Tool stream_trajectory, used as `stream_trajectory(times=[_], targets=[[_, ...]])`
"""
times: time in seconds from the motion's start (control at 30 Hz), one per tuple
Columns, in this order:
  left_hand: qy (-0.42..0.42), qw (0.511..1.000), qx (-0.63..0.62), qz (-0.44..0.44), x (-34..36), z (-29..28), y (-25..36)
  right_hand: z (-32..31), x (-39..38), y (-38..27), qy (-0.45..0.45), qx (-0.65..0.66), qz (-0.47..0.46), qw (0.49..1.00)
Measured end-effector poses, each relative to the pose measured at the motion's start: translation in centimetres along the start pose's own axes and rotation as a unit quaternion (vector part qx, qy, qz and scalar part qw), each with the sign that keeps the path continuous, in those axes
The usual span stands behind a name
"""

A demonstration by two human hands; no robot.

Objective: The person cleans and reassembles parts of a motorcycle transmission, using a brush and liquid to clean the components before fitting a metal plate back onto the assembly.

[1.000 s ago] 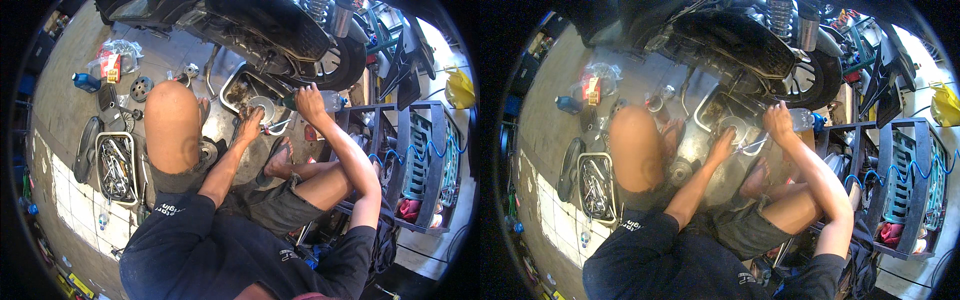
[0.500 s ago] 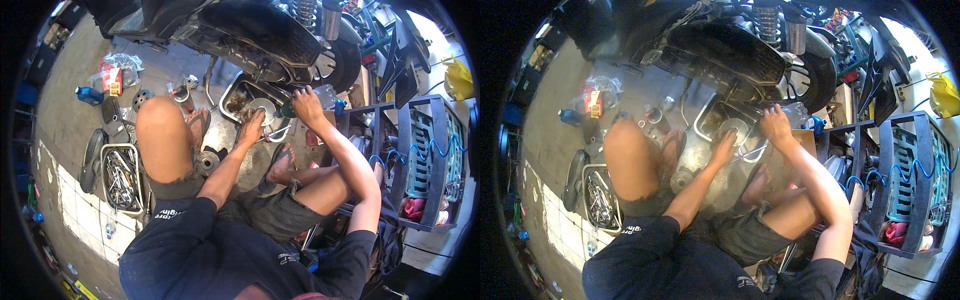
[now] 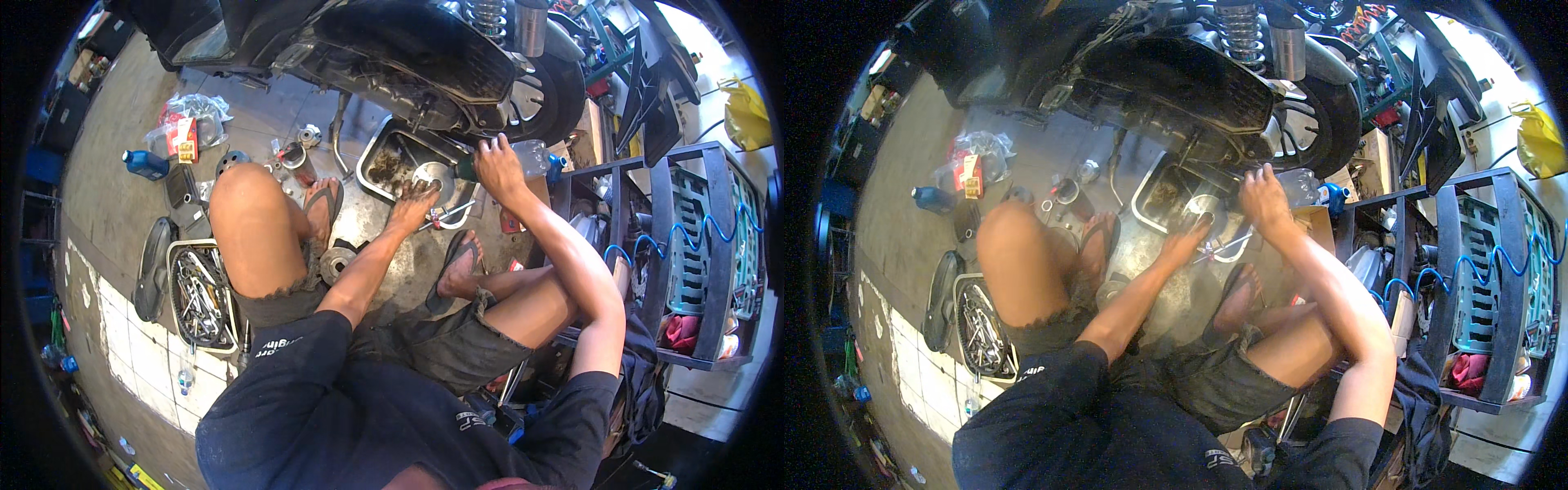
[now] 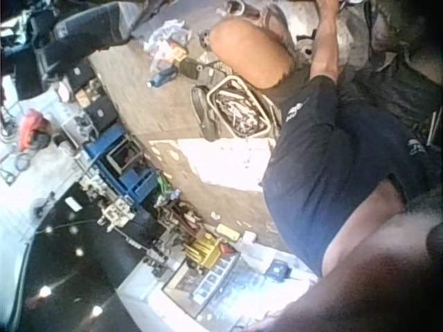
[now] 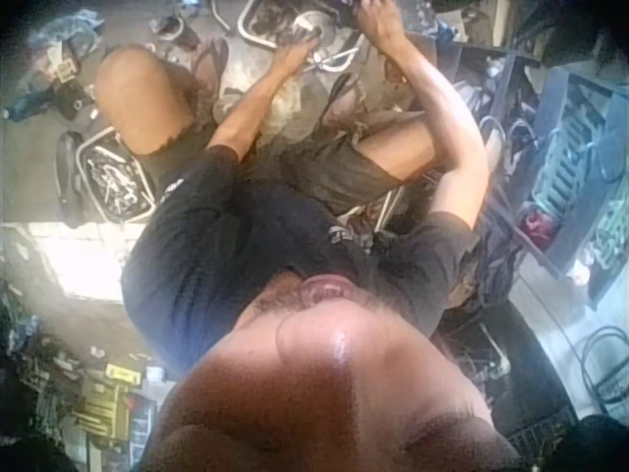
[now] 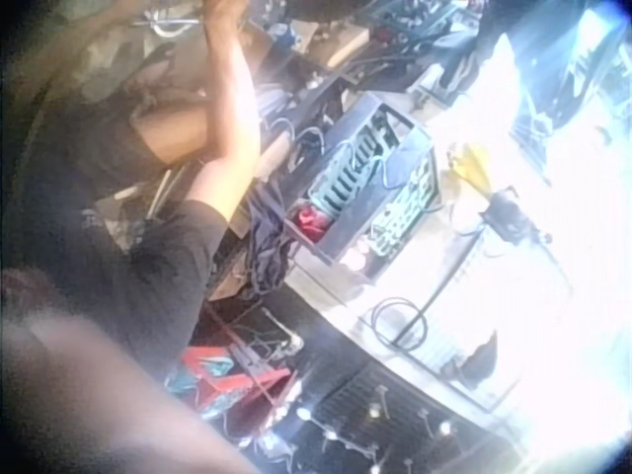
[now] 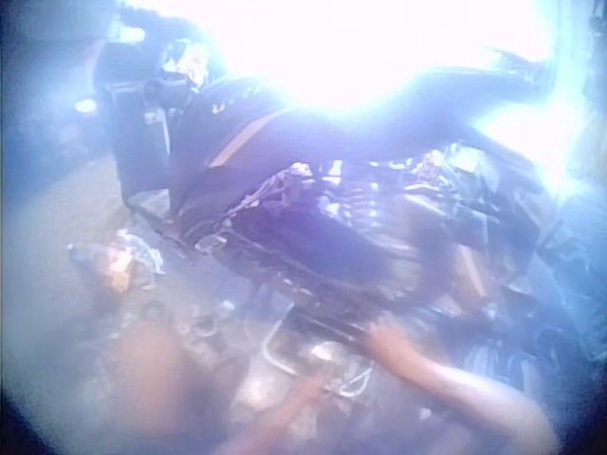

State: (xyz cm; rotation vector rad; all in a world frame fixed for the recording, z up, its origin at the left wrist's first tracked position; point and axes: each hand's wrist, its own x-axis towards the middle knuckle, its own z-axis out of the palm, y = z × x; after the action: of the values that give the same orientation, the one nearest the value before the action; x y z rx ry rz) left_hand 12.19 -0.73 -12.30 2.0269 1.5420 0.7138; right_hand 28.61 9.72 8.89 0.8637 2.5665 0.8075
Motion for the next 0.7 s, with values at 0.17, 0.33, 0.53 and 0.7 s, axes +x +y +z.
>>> stream_trajectory(times=[0.17, 0.33, 0.53, 0.7], targets=[[-0.038, 0.995, 0.087, 0.036, 0.2, -0.8, 0.8, -0.9, 0.3, 0.0, -0.048, -0.01, -0.001, 0.999], [-0.039, 0.994, 0.093, 0.039, 0.3, -1.5, 1.5, -1.2, 0.2, 0.4, -0.021, 0.012, 0.005, 1.0], [-0.024, 0.994, 0.091, 0.061, 0.6, -0.6, 0.3, -0.5, 0.4, 0.2, 0.032, 0.042, -0.017, 0.998], [-0.001, 0.992, 0.101, 0.07, 0.8, 0.0, -0.8, -1.5, 0.9, 0.0, 0.061, 0.0, -0.027, 0.998]])
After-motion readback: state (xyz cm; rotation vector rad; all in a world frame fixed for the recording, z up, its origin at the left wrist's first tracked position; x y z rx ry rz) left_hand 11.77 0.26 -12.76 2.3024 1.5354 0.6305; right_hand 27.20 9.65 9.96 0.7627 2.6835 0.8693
